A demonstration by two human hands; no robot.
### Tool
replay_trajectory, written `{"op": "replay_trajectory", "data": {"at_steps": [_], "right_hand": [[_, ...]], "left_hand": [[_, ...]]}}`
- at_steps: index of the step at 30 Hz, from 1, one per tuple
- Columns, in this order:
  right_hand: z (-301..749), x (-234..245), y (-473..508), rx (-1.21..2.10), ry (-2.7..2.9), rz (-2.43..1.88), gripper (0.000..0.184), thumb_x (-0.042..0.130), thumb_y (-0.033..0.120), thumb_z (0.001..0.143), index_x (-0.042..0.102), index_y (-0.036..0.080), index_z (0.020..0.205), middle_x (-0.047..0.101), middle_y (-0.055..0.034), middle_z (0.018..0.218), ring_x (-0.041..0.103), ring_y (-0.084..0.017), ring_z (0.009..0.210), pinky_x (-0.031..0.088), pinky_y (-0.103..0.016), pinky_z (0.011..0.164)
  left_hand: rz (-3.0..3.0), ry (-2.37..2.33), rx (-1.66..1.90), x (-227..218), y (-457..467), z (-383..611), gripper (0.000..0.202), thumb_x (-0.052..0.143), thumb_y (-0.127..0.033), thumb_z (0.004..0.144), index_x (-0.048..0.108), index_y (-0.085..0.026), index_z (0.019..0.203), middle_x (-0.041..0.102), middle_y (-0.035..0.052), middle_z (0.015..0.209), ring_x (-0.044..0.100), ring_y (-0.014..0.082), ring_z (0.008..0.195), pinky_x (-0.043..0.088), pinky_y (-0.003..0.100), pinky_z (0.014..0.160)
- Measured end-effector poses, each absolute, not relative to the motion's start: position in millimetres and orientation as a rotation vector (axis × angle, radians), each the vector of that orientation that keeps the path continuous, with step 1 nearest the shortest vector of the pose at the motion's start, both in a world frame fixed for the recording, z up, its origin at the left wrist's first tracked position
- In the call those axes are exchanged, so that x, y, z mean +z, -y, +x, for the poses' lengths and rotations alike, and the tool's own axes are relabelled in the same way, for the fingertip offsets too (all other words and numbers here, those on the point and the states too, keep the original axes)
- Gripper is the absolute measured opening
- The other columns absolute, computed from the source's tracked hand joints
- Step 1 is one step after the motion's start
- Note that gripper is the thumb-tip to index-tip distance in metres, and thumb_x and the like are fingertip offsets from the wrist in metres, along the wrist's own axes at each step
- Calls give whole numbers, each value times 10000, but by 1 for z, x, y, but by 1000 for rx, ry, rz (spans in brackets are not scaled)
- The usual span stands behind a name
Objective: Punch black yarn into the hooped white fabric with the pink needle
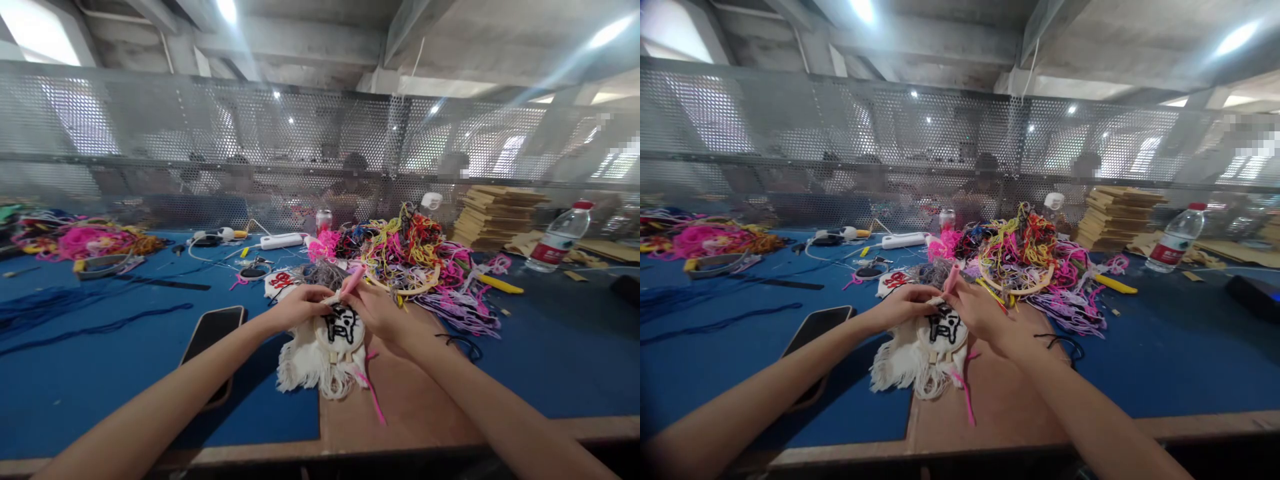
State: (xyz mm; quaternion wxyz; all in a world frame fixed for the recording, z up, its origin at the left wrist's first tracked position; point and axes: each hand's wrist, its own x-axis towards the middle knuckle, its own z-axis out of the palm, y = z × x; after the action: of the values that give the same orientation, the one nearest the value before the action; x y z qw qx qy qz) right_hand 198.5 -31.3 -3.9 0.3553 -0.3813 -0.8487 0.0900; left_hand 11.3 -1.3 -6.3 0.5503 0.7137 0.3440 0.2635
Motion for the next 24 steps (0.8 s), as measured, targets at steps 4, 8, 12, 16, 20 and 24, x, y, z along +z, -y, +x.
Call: {"op": "replay_trajectory", "data": {"at_steps": [4,8,12,16,20,24], "right_hand": [[199,-4,31,261,2221,-892,118,395,268,879,483,196,850,584,-36,839,552,-147,745,420,-262,694],[200,-3,30,253,2274,-840,87,450,257,851,499,189,823,582,-33,824,531,-133,715,419,-253,676],[200,-4,29,161,2384,-847,82,468,221,831,509,173,778,553,-55,839,524,-146,766,421,-264,692],[199,-6,28,140,2416,-869,93,472,225,832,514,168,771,553,-56,832,527,-148,762,426,-264,689],[198,-7,28,211,2315,-940,120,437,245,859,532,177,833,592,-54,853,556,-155,784,427,-272,723],[198,-4,31,229,2245,-1068,173,372,267,888,522,180,893,614,-55,855,579,-168,772,426,-280,708]], "left_hand": [[1715,-797,617,-7,1,11,298,617,-217,671,620,-143,960,654,23,826,572,146,745,437,255,714],[1754,-776,628,-8,1,12,312,598,-249,699,615,-132,987,660,50,906,582,170,804,437,268,745],[1843,-778,642,-11,0,12,295,583,-278,716,623,-124,965,660,59,940,581,191,856,433,272,767],[1861,-779,625,-11,-2,11,288,574,-279,724,627,-119,958,661,64,948,581,199,870,434,278,778],[1820,-781,632,-9,-2,10,301,586,-253,713,624,-133,986,661,56,948,581,185,852,435,271,773],[1789,-822,636,-8,-1,10,294,599,-242,700,624,-145,976,667,37,880,583,170,811,443,267,750]]}}
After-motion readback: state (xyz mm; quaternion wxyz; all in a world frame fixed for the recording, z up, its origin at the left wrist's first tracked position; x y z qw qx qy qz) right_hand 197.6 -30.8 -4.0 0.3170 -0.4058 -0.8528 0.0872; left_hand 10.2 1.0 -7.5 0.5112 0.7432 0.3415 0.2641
